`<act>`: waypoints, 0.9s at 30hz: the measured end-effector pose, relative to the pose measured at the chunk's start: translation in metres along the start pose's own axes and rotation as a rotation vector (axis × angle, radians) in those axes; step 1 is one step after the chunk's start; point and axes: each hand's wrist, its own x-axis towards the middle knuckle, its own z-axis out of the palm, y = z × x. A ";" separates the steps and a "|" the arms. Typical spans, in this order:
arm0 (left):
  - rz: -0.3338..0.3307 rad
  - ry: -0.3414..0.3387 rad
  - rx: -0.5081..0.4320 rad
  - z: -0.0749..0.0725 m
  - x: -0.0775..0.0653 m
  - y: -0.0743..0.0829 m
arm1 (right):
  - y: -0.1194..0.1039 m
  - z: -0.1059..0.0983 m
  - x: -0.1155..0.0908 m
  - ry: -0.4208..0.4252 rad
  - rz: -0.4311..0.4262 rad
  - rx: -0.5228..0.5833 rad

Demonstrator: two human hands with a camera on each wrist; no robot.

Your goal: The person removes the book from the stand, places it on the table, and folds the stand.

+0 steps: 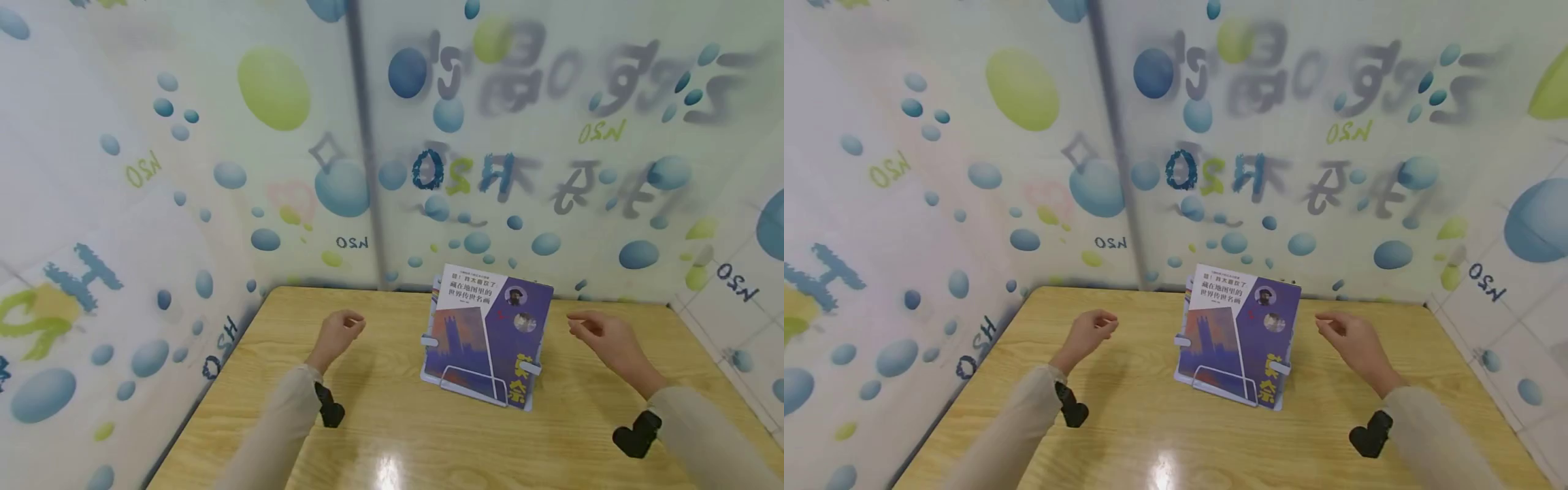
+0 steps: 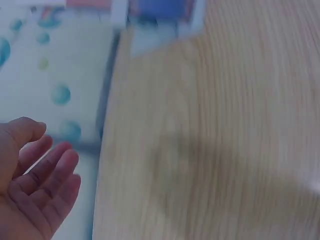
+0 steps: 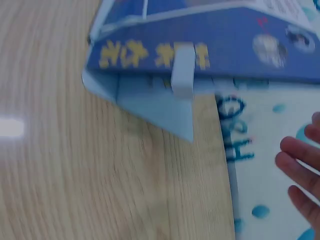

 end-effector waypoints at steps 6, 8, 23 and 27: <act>0.034 -0.048 -0.284 0.053 0.012 0.037 | -0.019 0.023 -0.005 0.001 0.128 0.159; 0.043 -0.053 -0.307 0.069 0.016 0.046 | -0.022 0.032 -0.006 0.012 0.158 0.204; -0.035 0.039 -0.320 0.119 0.020 0.073 | -0.029 0.062 -0.002 0.140 0.330 0.343; -0.032 0.080 -0.307 0.122 0.020 0.075 | -0.032 0.063 0.000 0.168 0.355 0.340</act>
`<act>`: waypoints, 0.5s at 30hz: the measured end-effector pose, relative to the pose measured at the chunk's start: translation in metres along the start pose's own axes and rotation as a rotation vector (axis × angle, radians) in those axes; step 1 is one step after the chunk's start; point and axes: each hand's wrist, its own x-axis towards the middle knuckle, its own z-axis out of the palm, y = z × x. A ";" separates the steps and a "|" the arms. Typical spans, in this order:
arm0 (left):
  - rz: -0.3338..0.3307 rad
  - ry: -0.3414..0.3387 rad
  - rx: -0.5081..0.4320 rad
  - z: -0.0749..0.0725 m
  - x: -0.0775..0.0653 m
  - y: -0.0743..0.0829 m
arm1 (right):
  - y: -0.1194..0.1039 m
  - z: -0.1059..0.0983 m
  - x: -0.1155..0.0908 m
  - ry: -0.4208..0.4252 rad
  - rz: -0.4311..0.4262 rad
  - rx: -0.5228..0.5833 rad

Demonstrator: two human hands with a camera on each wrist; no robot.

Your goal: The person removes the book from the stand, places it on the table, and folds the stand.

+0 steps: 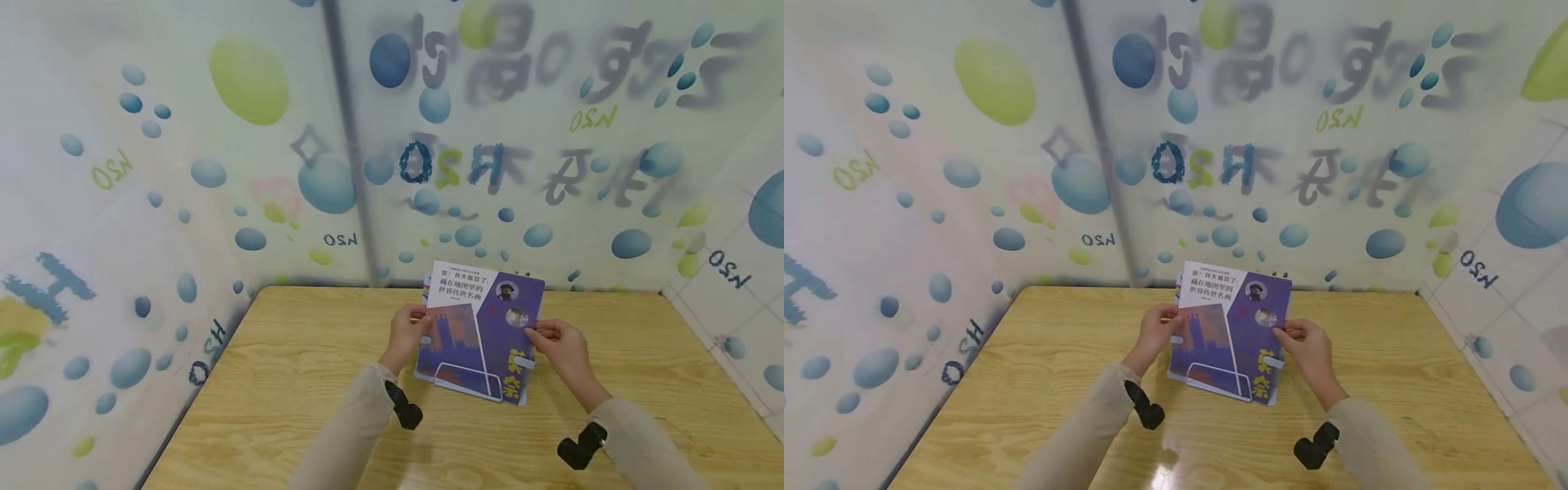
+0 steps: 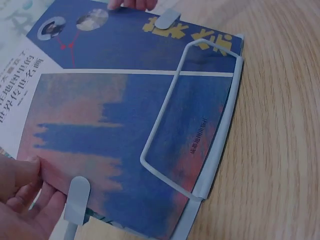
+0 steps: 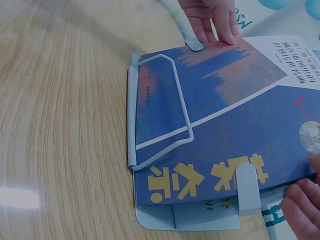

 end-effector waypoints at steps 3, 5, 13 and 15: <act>-0.009 0.001 -0.041 -0.002 0.001 0.000 | -0.002 0.002 0.001 0.010 0.004 -0.005; 0.006 -0.014 -0.074 -0.003 0.003 -0.001 | -0.002 0.002 0.003 0.021 0.000 -0.014; 0.090 -0.059 -0.167 -0.010 0.011 -0.003 | -0.007 0.006 0.008 0.102 0.001 -0.053; 0.099 -0.064 -0.187 -0.014 0.006 0.006 | -0.010 0.007 0.008 0.113 0.008 -0.045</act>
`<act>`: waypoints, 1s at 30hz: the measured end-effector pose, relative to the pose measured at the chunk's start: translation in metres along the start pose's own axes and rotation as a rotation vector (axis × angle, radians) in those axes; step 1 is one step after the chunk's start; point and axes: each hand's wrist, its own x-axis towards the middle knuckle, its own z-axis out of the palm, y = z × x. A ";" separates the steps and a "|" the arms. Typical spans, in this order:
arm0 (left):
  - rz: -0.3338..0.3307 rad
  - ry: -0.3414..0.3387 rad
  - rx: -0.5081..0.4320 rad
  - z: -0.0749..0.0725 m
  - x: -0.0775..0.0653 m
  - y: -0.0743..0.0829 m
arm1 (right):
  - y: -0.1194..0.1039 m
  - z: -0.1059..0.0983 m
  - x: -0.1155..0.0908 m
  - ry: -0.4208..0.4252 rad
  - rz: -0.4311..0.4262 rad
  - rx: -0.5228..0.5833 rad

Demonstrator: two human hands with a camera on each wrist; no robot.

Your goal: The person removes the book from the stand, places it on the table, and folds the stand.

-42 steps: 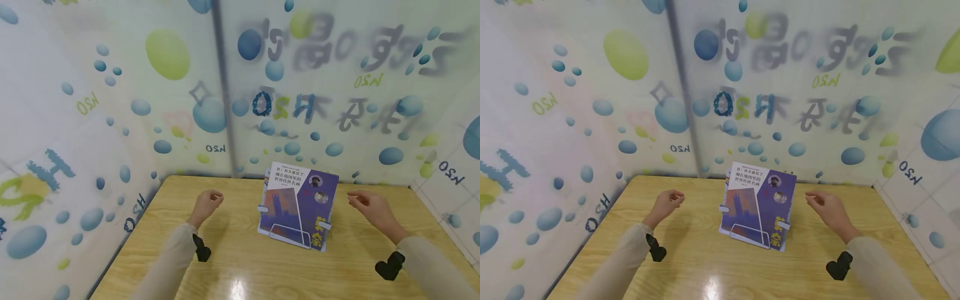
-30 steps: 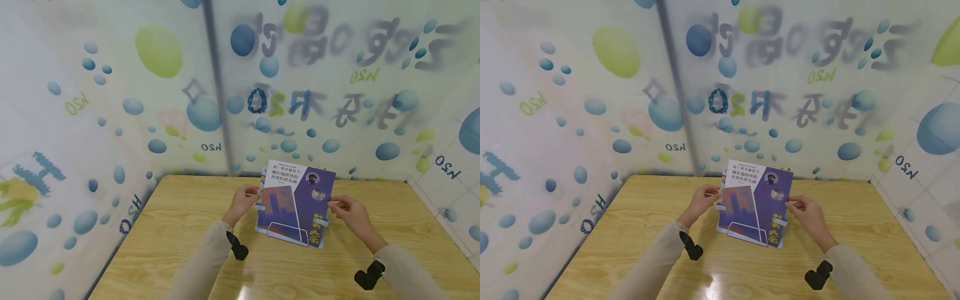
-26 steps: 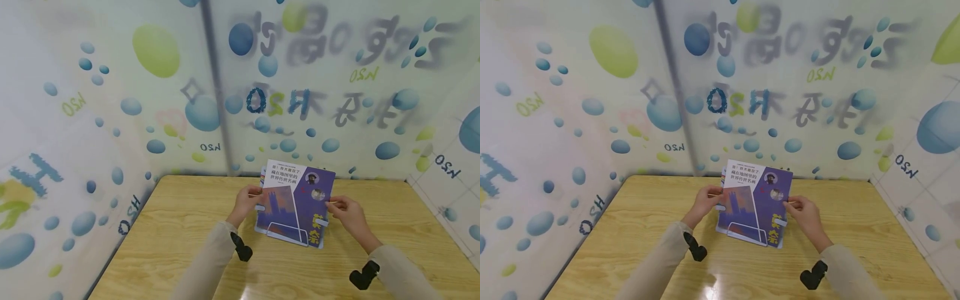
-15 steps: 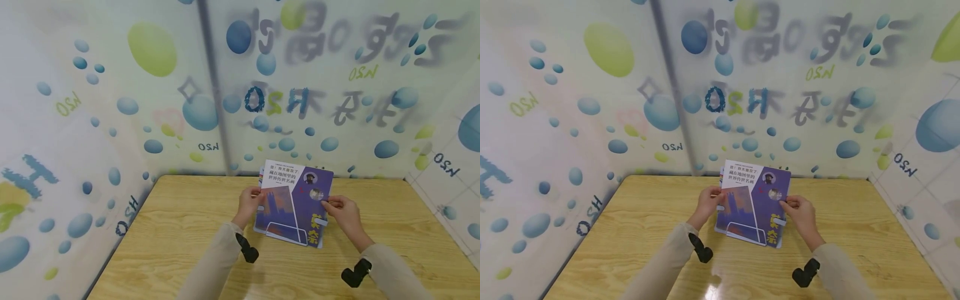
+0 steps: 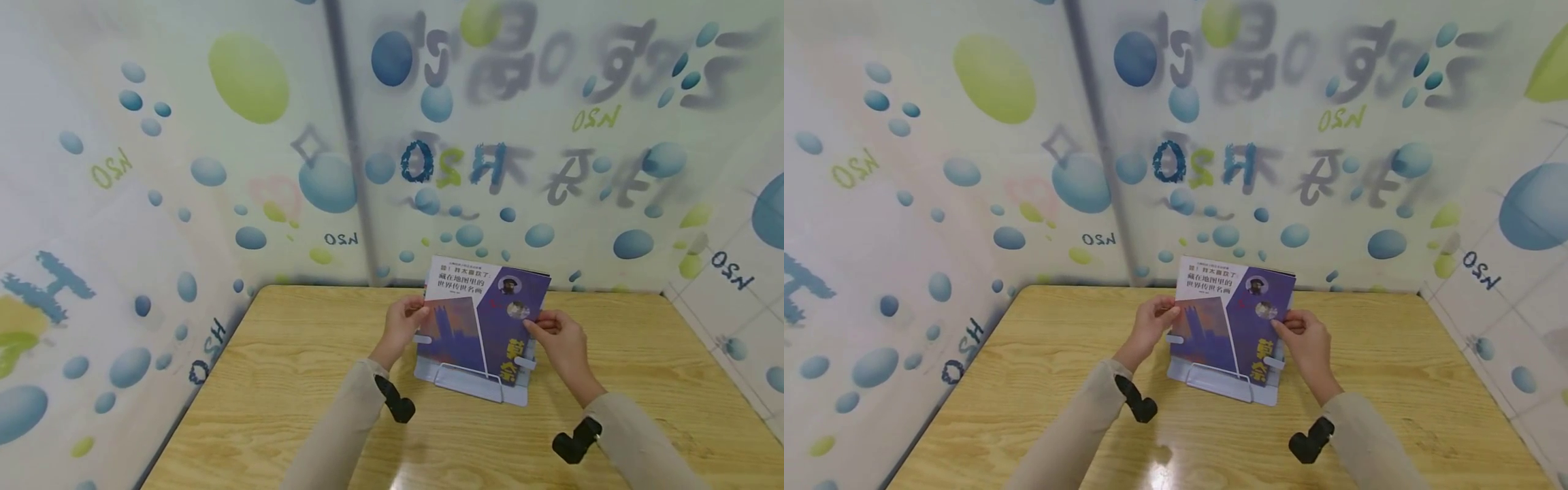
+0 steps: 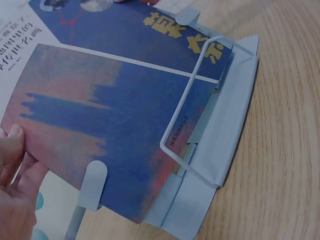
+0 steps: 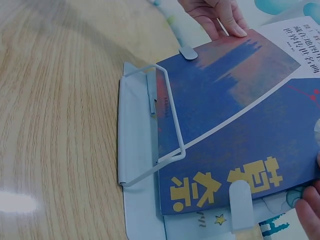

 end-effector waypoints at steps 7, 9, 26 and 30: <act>-0.018 0.008 -0.052 -0.002 0.002 -0.002 | -0.003 0.003 0.000 0.041 -0.021 0.027; -0.027 0.012 -0.059 -0.003 0.004 -0.003 | -0.004 0.004 0.001 0.069 -0.043 0.047; 0.124 -0.072 -0.021 -0.003 0.008 0.048 | -0.036 -0.038 0.011 0.148 -0.140 0.080; 0.157 -0.109 -0.038 0.003 0.001 0.064 | -0.035 -0.053 0.013 0.148 -0.175 0.100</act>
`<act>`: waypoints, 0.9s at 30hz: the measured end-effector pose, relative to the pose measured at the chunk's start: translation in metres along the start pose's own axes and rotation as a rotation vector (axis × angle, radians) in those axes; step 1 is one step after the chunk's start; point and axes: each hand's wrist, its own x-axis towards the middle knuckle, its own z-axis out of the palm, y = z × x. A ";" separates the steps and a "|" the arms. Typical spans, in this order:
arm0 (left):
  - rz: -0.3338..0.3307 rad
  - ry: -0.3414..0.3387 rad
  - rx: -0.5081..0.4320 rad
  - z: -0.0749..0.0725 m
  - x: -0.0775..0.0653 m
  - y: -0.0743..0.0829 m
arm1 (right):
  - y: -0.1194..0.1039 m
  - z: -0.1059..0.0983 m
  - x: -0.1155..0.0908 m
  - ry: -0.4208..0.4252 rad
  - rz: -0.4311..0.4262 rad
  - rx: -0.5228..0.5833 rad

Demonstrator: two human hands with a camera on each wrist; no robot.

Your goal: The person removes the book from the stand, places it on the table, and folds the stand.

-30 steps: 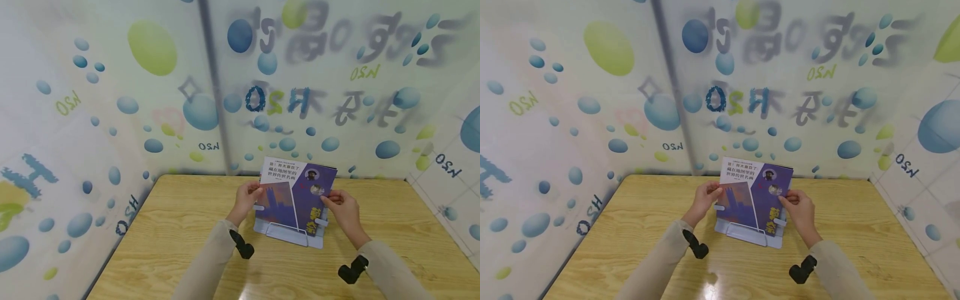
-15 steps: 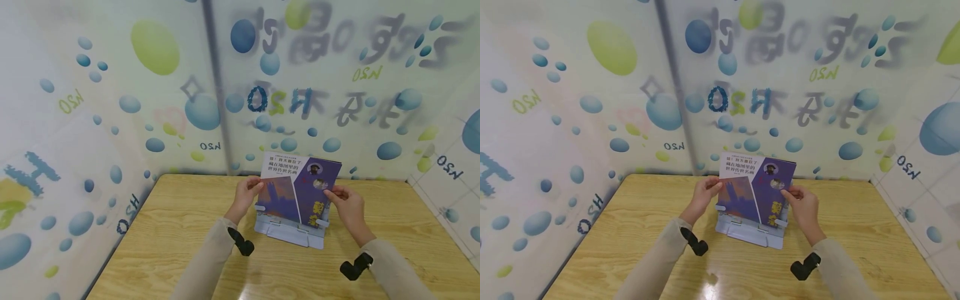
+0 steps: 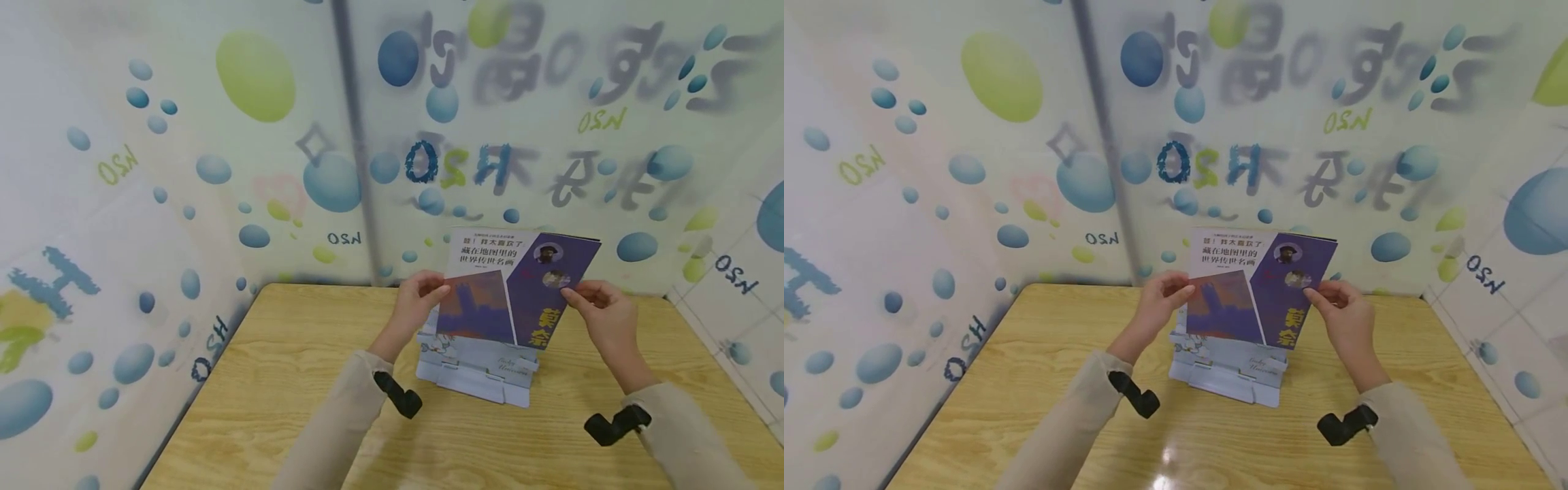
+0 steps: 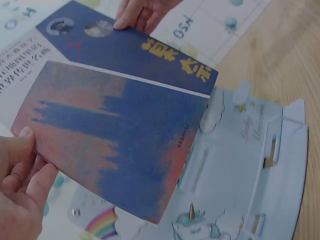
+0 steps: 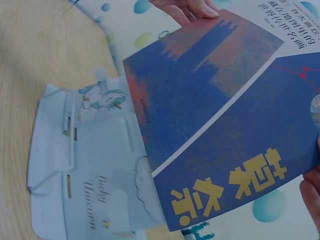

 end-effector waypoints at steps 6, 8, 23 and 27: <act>-0.037 -0.064 -0.066 0.019 -0.015 0.034 | 0.008 -0.029 0.004 -0.036 -0.044 0.020; -0.051 -0.076 -0.080 0.028 -0.019 0.037 | 0.012 -0.040 0.005 -0.052 -0.046 0.009; -0.228 -0.022 -0.135 0.126 -0.056 -0.016 | 0.072 -0.105 -0.001 -0.372 0.174 -0.265; -0.281 -0.021 -0.150 0.148 -0.074 -0.024 | 0.092 -0.120 -0.004 -0.500 0.248 -0.272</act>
